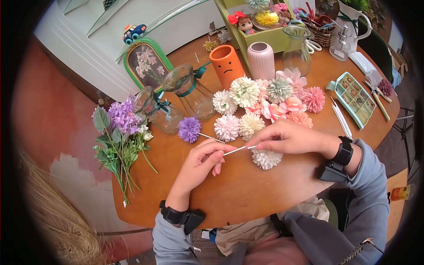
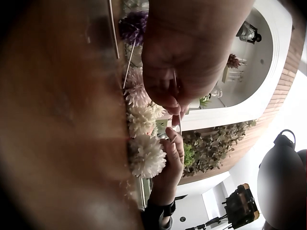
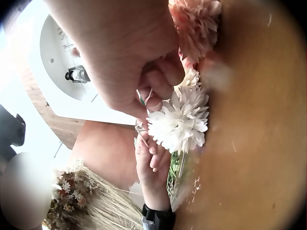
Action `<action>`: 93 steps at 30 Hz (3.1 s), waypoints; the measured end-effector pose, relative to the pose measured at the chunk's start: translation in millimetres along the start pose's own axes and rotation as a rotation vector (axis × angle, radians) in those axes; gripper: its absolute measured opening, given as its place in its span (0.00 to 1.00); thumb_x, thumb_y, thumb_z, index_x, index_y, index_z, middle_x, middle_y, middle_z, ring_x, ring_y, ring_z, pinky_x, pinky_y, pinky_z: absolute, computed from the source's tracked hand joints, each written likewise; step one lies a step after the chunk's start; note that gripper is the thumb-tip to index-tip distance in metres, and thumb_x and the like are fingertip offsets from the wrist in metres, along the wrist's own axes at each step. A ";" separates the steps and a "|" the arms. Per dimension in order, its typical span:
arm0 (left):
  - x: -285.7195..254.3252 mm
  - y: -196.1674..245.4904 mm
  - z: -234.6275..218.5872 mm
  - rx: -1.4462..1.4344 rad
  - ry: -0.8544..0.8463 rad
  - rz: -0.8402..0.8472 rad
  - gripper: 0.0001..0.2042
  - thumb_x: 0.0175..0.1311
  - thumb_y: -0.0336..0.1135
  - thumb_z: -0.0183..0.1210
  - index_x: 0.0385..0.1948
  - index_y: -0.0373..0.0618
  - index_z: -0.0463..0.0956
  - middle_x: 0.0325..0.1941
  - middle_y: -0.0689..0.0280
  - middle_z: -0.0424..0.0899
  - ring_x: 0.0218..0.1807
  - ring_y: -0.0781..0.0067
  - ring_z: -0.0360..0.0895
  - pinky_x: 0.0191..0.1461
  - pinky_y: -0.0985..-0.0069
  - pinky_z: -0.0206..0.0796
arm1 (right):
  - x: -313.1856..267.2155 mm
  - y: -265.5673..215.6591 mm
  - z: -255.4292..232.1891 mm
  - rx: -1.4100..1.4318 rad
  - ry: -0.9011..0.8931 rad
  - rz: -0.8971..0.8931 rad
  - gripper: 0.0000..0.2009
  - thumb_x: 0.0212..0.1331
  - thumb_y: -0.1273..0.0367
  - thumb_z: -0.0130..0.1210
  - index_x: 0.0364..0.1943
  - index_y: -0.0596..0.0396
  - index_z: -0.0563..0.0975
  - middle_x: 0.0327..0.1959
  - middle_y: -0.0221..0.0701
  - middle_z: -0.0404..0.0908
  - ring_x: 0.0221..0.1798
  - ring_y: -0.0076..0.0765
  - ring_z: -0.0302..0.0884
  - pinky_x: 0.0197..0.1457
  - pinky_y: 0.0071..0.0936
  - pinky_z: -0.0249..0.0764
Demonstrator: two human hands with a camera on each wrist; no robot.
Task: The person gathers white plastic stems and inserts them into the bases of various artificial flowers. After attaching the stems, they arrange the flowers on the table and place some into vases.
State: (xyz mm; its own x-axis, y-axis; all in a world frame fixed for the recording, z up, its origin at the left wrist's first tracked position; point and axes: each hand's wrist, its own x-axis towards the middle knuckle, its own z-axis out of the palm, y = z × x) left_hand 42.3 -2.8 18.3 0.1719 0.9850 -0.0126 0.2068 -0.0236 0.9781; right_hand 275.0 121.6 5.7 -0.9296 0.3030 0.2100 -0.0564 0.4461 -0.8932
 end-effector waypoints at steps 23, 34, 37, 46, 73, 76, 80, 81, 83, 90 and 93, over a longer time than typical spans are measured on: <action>-0.1 0.3 -0.1 0.071 -0.022 0.040 0.12 0.66 0.25 0.47 0.46 0.40 0.78 0.29 0.70 0.66 0.26 0.85 0.69 0.29 0.87 0.60 | 0.4 -9.3 -2.5 0.144 -0.075 0.095 0.13 0.62 0.72 0.47 0.49 0.53 0.77 0.18 0.24 0.70 0.23 0.18 0.66 0.30 0.21 0.64; 0.1 0.9 0.3 0.129 0.000 0.065 0.12 0.65 0.24 0.48 0.45 0.41 0.78 0.29 0.70 0.66 0.26 0.84 0.69 0.29 0.87 0.61 | 0.5 -9.7 -3.6 0.106 -0.069 0.112 0.14 0.61 0.74 0.49 0.50 0.55 0.77 0.21 0.26 0.73 0.25 0.17 0.66 0.30 0.19 0.66; 0.3 0.8 0.2 0.139 0.020 0.062 0.11 0.65 0.25 0.48 0.44 0.42 0.79 0.30 0.70 0.68 0.26 0.84 0.69 0.29 0.87 0.61 | 0.8 -3.2 -1.3 0.057 0.017 0.030 0.13 0.60 0.72 0.51 0.49 0.55 0.78 0.20 0.26 0.74 0.24 0.17 0.67 0.30 0.20 0.66; 5.1 -4.9 4.0 0.268 0.052 -0.071 0.09 0.64 0.29 0.52 0.41 0.40 0.78 0.33 0.69 0.75 0.28 0.84 0.71 0.32 0.85 0.64 | -0.2 -10.3 -7.1 -0.324 -0.055 0.231 0.10 0.55 0.66 0.59 0.40 0.53 0.76 0.19 0.27 0.70 0.25 0.18 0.67 0.28 0.23 0.64; -1.8 -6.2 26.5 -0.142 -0.240 -0.078 0.17 0.58 0.27 0.60 0.47 0.41 0.66 0.43 0.69 0.75 0.47 0.81 0.73 0.51 0.80 0.66 | -0.3 -10.6 3.2 0.079 -0.054 0.023 0.07 0.48 0.79 0.54 0.31 0.55 0.78 0.25 0.24 0.67 0.26 0.17 0.61 0.28 0.16 0.60; -1.7 -8.5 23.8 -0.072 -0.227 -0.046 0.13 0.57 0.27 0.62 0.39 0.42 0.67 0.40 0.70 0.75 0.44 0.83 0.73 0.48 0.81 0.66 | -0.6 -10.7 3.0 0.096 -0.076 0.089 0.06 0.51 0.77 0.56 0.33 0.56 0.78 0.23 0.22 0.68 0.25 0.15 0.61 0.28 0.16 0.60; -4.0 -2.9 24.3 -0.041 -0.175 -0.086 0.12 0.56 0.26 0.62 0.37 0.42 0.67 0.38 0.70 0.75 0.43 0.84 0.72 0.46 0.82 0.65 | -0.4 -10.7 2.5 0.134 -0.045 0.124 0.04 0.55 0.71 0.57 0.34 0.55 0.77 0.19 0.21 0.66 0.23 0.14 0.59 0.26 0.17 0.59; -4.9 -0.6 23.9 -0.038 -0.159 -0.122 0.12 0.55 0.26 0.61 0.37 0.43 0.67 0.38 0.70 0.75 0.43 0.85 0.72 0.46 0.82 0.65 | -0.5 -10.0 2.7 0.150 -0.032 0.126 0.05 0.56 0.69 0.56 0.34 0.54 0.77 0.18 0.21 0.65 0.22 0.15 0.58 0.25 0.18 0.58; -4.3 -9.2 20.9 0.020 -0.139 -0.022 0.12 0.54 0.23 0.60 0.36 0.43 0.67 0.37 0.69 0.75 0.43 0.83 0.72 0.46 0.81 0.65 | -0.6 -8.8 3.7 0.148 -0.020 0.119 0.06 0.58 0.67 0.55 0.35 0.54 0.77 0.18 0.21 0.66 0.22 0.15 0.59 0.26 0.18 0.59; 0.7 -6.2 19.2 -0.007 -0.160 0.106 0.08 0.48 0.19 0.55 0.30 0.43 0.71 0.45 0.63 0.76 0.50 0.69 0.74 0.54 0.75 0.63 | 0.2 -3.7 5.4 0.096 -0.027 0.049 0.11 0.62 0.62 0.51 0.36 0.55 0.76 0.20 0.23 0.70 0.24 0.17 0.62 0.28 0.21 0.62; 0.9 0.3 14.5 0.093 -0.222 0.066 0.08 0.48 0.18 0.52 0.26 0.42 0.77 0.52 0.61 0.75 0.53 0.66 0.73 0.56 0.74 0.62 | -0.3 -11.5 1.6 0.062 -0.092 0.134 0.11 0.63 0.62 0.51 0.36 0.55 0.77 0.21 0.25 0.71 0.25 0.17 0.64 0.29 0.21 0.62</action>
State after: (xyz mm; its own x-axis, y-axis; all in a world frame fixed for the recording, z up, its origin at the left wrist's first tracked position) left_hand 56.5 -4.4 15.6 0.3930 0.9195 -0.0052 0.2747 -0.1120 0.9550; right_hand 275.3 115.0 15.3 -0.9594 0.2770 0.0525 0.0508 0.3532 -0.9342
